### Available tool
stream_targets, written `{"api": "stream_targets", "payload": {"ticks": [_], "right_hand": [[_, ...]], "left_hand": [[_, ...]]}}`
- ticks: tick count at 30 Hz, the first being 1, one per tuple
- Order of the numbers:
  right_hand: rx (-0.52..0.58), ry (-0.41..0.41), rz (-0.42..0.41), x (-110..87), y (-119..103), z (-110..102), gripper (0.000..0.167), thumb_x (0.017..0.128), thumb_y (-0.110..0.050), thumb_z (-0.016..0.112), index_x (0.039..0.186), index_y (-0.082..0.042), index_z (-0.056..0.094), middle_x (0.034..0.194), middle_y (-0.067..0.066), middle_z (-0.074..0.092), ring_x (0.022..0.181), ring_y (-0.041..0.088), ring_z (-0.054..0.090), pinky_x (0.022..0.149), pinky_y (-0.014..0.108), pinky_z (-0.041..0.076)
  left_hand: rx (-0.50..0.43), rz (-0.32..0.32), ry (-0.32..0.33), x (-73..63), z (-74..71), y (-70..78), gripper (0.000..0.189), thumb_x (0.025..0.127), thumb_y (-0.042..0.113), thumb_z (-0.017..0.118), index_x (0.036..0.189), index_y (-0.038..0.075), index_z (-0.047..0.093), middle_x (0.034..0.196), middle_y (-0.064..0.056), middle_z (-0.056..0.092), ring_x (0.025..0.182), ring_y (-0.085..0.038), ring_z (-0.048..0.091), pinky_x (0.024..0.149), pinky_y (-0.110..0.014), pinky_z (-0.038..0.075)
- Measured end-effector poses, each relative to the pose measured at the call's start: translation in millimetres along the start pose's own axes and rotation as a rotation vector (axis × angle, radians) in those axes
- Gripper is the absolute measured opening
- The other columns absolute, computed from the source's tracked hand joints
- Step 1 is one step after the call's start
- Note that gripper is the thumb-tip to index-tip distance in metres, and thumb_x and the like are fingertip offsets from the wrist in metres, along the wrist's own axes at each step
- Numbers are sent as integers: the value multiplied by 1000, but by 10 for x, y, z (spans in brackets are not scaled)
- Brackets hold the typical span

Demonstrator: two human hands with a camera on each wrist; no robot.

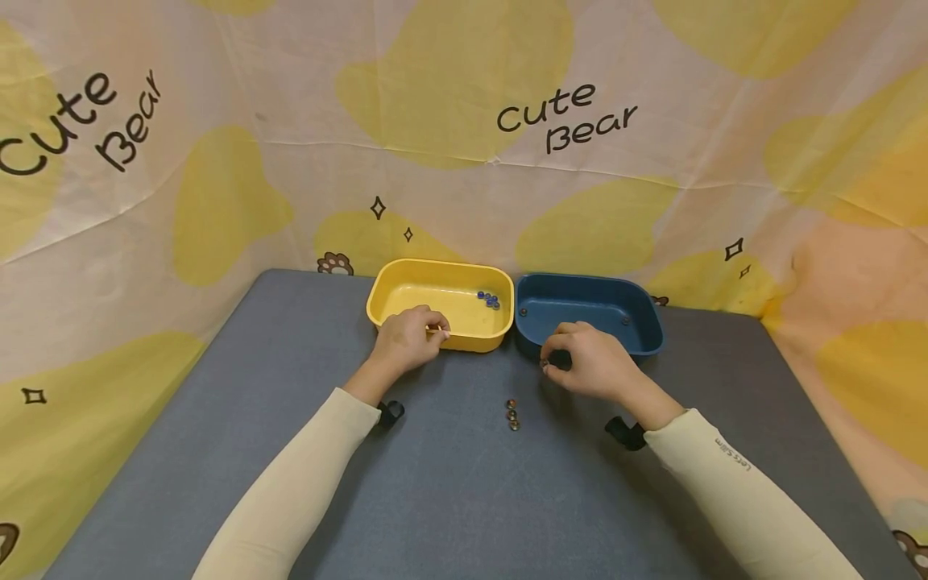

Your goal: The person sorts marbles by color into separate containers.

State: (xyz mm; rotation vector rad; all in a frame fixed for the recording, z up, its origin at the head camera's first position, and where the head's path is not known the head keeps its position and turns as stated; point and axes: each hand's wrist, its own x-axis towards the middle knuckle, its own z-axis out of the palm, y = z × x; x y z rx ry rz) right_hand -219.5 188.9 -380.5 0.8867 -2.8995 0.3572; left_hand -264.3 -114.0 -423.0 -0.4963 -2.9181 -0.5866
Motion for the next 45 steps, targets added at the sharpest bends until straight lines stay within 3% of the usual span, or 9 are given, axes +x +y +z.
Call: {"api": "stream_targets", "payload": {"ticks": [12, 21, 30, 45], "right_hand": [[-19, 8, 69, 76, 286, -218, 10, 82, -25, 73, 92, -22, 74, 99, 0, 66, 85, 19, 60, 62, 34, 49], [-12, -18, 104, 177, 560, -252, 14, 84, -22, 72, 97, -17, 74, 99, 3, 65, 83, 21, 60, 66, 39, 50], [-8, -100, 206, 277, 781, -169, 16, 86, -26, 69, 100, -18, 72, 103, 8, 64, 88, 23, 60, 69, 42, 50], [7, -224, 274, 403, 1030, 81, 20, 89, -22, 67, 106, -12, 71, 101, 10, 67, 89, 24, 62, 74, 44, 51]], "left_hand": [[-6, -1, 3, -2, -3, 1, 13, 89, 31, 66, 95, 22, 73, 85, 3, 63, 77, -15, 62, 70, -34, 49], [-13, 7, 15, -6, 4, -5, 11, 89, 30, 66, 92, 23, 73, 84, 4, 62, 77, -15, 62, 68, -34, 49], [-11, 7, 19, -5, 7, -10, 12, 89, 32, 66, 93, 23, 73, 83, 4, 61, 75, -15, 61, 67, -34, 48], [-7, 5, 18, -12, -1, 8, 12, 89, 31, 66, 94, 23, 73, 84, 3, 62, 77, -15, 62, 69, -35, 49]]}}
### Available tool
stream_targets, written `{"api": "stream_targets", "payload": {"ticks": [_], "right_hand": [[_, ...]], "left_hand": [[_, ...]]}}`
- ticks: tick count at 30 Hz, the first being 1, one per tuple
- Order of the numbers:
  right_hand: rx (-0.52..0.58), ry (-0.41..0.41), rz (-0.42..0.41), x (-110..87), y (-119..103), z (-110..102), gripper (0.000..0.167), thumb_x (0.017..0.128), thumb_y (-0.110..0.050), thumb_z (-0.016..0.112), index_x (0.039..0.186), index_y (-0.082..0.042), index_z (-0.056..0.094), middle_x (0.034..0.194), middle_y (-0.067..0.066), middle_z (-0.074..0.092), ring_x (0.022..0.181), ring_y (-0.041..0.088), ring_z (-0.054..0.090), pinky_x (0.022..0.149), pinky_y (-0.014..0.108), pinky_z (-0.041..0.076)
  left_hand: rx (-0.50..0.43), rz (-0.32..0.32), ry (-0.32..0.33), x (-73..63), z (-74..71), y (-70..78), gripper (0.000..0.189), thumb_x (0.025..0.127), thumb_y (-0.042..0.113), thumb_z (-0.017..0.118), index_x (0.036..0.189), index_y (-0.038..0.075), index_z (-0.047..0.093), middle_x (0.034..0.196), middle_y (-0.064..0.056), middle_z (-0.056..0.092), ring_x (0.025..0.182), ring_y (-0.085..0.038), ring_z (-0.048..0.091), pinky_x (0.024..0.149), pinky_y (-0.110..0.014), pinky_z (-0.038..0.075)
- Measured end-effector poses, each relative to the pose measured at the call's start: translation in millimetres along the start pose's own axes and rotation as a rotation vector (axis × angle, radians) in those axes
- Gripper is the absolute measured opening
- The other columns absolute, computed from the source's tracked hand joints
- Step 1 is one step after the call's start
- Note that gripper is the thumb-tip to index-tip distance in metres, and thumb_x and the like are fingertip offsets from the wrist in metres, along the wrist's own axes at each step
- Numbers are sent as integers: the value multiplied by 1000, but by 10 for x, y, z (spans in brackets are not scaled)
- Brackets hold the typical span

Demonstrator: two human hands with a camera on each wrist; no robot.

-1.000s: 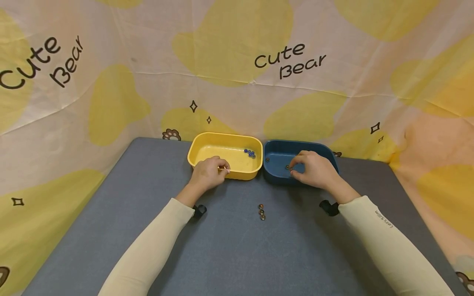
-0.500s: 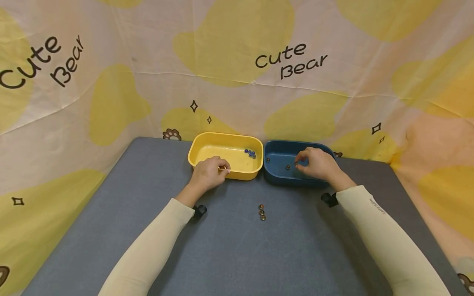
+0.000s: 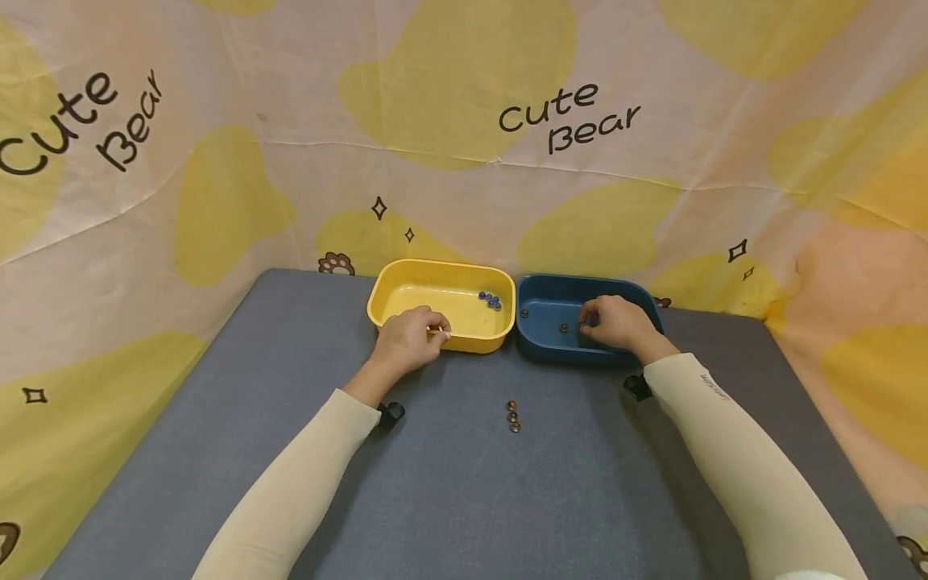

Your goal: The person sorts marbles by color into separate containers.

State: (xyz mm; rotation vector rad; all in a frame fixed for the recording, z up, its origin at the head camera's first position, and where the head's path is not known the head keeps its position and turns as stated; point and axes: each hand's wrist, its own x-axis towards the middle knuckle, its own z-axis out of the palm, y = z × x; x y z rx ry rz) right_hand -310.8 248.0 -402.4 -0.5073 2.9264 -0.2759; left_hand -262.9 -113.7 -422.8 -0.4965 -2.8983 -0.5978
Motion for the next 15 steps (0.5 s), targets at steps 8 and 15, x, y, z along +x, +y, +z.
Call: {"api": "stream_targets", "payload": {"ticks": [8, 15], "right_hand": [[-9, -33, -6, 59, 45, 66, 20, 89, -22, 67, 106, -13, 71, 97, 8, 69, 84, 22, 64, 72, 44, 52], [-19, -57, -4, 103, 54, 94, 19, 88, -22, 67, 104, -13, 72, 97, 9, 70, 84, 22, 65, 71, 44, 53]], "left_hand": [[3, -6, -3, -5, -6, 8, 12, 89, 31, 65, 94, 23, 73, 84, 4, 62, 77, -15, 62, 69, -34, 49], [2, -13, -9, -4, -2, 6, 13, 89, 31, 66, 95, 23, 73, 84, 3, 62, 76, -15, 61, 69, -34, 49]]}}
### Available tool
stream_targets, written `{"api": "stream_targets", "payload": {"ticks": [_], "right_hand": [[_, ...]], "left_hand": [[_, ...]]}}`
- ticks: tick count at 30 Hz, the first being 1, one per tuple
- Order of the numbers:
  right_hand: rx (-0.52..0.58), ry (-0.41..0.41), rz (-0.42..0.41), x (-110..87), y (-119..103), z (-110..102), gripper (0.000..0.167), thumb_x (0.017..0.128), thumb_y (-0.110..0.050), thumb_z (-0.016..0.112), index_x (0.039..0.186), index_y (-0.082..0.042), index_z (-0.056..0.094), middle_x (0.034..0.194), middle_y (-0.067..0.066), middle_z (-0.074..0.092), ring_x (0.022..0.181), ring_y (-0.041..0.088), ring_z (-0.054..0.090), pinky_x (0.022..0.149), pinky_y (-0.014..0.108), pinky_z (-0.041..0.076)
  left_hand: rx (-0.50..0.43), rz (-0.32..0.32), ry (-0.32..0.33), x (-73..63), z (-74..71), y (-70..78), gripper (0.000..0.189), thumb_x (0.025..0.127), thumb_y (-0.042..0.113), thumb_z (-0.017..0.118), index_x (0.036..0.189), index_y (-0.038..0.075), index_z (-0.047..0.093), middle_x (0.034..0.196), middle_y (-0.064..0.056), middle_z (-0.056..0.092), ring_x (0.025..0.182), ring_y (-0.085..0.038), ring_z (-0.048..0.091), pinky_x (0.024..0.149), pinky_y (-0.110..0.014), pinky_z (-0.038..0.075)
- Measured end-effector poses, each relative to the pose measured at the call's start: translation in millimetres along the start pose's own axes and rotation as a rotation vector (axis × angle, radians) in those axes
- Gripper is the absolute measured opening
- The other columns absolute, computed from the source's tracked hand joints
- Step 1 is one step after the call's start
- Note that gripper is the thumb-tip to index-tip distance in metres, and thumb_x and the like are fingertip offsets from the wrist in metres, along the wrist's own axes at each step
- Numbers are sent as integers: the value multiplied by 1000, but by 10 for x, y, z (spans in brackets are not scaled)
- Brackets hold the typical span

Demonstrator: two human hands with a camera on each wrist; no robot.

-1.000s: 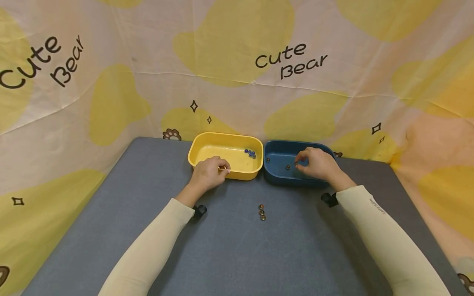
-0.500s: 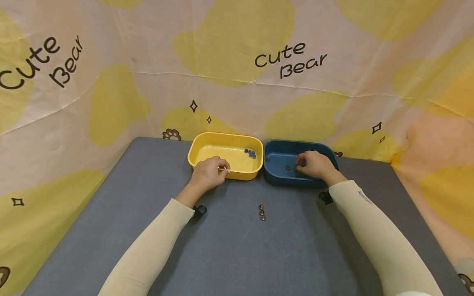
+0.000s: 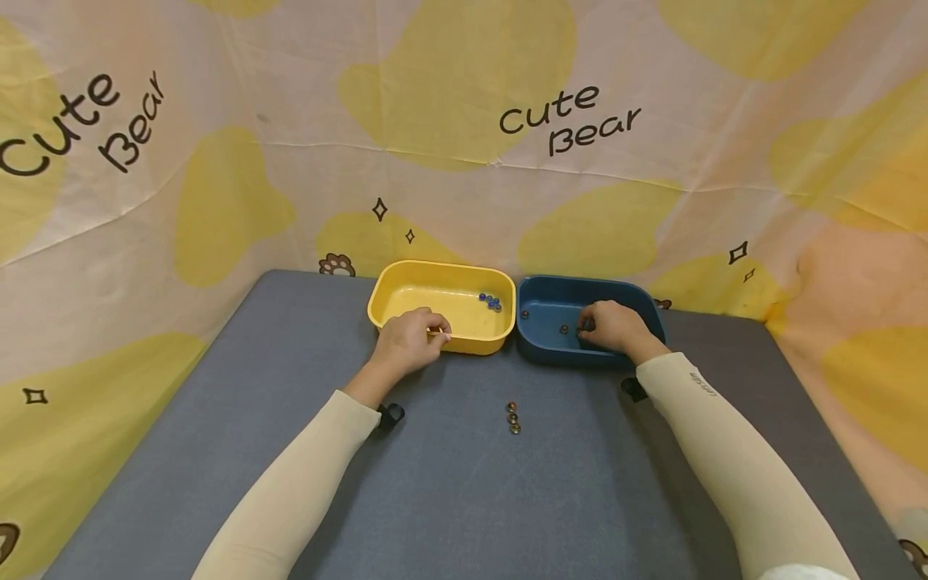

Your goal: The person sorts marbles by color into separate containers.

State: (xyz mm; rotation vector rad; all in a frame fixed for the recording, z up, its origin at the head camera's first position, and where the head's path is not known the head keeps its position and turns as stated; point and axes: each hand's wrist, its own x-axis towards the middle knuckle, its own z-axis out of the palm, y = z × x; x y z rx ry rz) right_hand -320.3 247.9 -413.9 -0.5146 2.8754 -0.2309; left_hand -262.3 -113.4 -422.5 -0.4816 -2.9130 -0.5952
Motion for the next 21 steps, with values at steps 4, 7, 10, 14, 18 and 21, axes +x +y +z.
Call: {"api": "stream_targets", "payload": {"ticks": [4, 7, 10, 14, 18, 21], "right_hand": [[-15, -4, -1, 24, 11, 19, 17, 88, -22, 67, 102, -14, 72, 96, 7, 70, 82, 21, 65, 71, 43, 53], [-16, -2, 1, 39, 22, 27, 17, 88, -23, 68, 102, -14, 73, 95, 7, 70, 81, 20, 64, 71, 43, 53], [-12, -3, 2, 45, 26, 24, 18, 88, -23, 68, 103, -14, 73, 95, 6, 70, 79, 19, 64, 70, 42, 52], [-16, -7, 5, 45, 24, 7, 18, 88, -22, 67, 103, -14, 72, 95, 6, 70, 80, 19, 64, 70, 42, 53], [-26, -7, 5, 50, 23, -1, 18, 88, -22, 67, 103, -14, 72, 97, 7, 71, 83, 21, 65, 72, 43, 53], [-23, -8, 9, 53, 21, 1, 18, 88, -22, 67, 103, -13, 72, 97, 7, 71, 83, 21, 65, 72, 44, 53]], "left_hand": [[0, -3, -6, 1, 15, -11, 13, 90, 32, 66, 95, 23, 73, 85, 4, 62, 77, -15, 61, 69, -34, 49], [0, -1, -7, 4, 27, -19, 14, 90, 33, 66, 96, 23, 73, 86, 4, 62, 78, -15, 62, 70, -34, 50], [1, 2, -4, 5, 27, -22, 13, 89, 33, 66, 96, 23, 73, 86, 4, 62, 78, -14, 62, 70, -34, 50], [3, 9, 3, 4, 16, -20, 13, 89, 32, 66, 95, 23, 73, 85, 4, 62, 76, -14, 61, 69, -34, 49], [8, 8, 5, 4, 10, -16, 13, 89, 33, 66, 95, 23, 73, 85, 4, 62, 76, -14, 61, 69, -34, 49], [7, 8, 6, 1, 8, -12, 13, 89, 32, 66, 94, 23, 73, 85, 4, 62, 77, -14, 61, 69, -34, 49]]}}
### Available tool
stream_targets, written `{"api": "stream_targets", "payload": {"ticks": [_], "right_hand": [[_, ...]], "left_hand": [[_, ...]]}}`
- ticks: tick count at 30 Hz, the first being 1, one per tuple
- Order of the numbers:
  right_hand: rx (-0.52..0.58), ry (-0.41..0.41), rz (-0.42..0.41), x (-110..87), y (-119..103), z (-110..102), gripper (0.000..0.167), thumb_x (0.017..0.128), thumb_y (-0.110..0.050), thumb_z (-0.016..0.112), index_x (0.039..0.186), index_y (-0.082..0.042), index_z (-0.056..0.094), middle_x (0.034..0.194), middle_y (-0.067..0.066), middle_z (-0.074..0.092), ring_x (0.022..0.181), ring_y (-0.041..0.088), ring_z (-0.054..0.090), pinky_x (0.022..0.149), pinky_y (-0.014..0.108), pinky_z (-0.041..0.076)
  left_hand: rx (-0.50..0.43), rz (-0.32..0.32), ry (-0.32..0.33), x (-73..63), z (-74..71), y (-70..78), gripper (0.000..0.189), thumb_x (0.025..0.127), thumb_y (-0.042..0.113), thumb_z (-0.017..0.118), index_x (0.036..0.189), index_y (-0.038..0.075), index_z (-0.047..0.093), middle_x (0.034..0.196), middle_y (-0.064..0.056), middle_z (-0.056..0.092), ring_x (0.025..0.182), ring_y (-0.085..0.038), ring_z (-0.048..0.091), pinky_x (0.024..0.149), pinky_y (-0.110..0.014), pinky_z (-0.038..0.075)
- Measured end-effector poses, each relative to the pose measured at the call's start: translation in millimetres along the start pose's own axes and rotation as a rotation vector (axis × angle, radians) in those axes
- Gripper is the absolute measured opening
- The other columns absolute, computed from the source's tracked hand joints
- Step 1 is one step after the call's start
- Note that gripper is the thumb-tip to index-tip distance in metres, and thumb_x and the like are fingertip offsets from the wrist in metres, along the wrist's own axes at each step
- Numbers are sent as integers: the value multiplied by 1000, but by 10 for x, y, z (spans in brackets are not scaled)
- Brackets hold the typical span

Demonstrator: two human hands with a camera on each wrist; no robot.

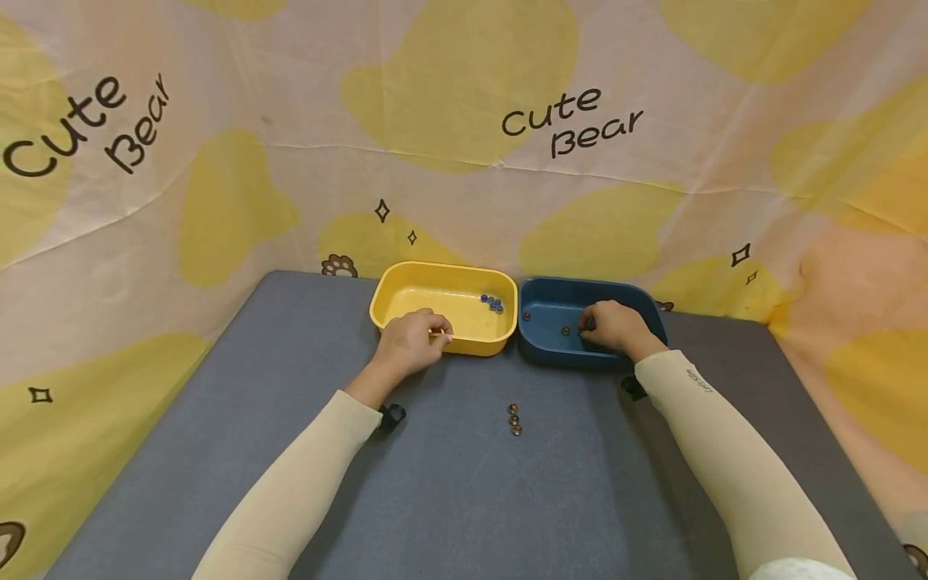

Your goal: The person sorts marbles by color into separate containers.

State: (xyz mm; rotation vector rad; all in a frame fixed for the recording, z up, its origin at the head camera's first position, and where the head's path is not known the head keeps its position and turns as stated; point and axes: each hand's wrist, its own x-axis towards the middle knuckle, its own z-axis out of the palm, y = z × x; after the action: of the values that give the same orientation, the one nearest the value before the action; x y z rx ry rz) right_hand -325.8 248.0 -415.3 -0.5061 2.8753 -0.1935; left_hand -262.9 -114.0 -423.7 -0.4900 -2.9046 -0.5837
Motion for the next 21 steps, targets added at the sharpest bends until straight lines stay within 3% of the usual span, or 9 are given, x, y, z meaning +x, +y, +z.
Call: {"api": "stream_targets", "payload": {"ticks": [11, 21], "right_hand": [[12, -7, 11, 5, -2, -1, 17, 89, -21, 67, 103, -13, 72, 94, 7, 70, 79, 19, 64, 69, 41, 52], [69, 28, 45, -49, -38, -79, 28, 90, -28, 64, 113, -13, 68, 102, 12, 66, 82, 24, 62, 68, 43, 50]], "left_hand": [[-12, -3, 4, 2, 10, 20, 9, 89, 30, 66, 89, 24, 72, 83, 5, 61, 74, -14, 60, 68, -32, 48], [-8, -1, 0, -10, -10, 12, 13, 89, 32, 66, 94, 23, 73, 85, 4, 62, 77, -15, 62, 70, -34, 50]]}}
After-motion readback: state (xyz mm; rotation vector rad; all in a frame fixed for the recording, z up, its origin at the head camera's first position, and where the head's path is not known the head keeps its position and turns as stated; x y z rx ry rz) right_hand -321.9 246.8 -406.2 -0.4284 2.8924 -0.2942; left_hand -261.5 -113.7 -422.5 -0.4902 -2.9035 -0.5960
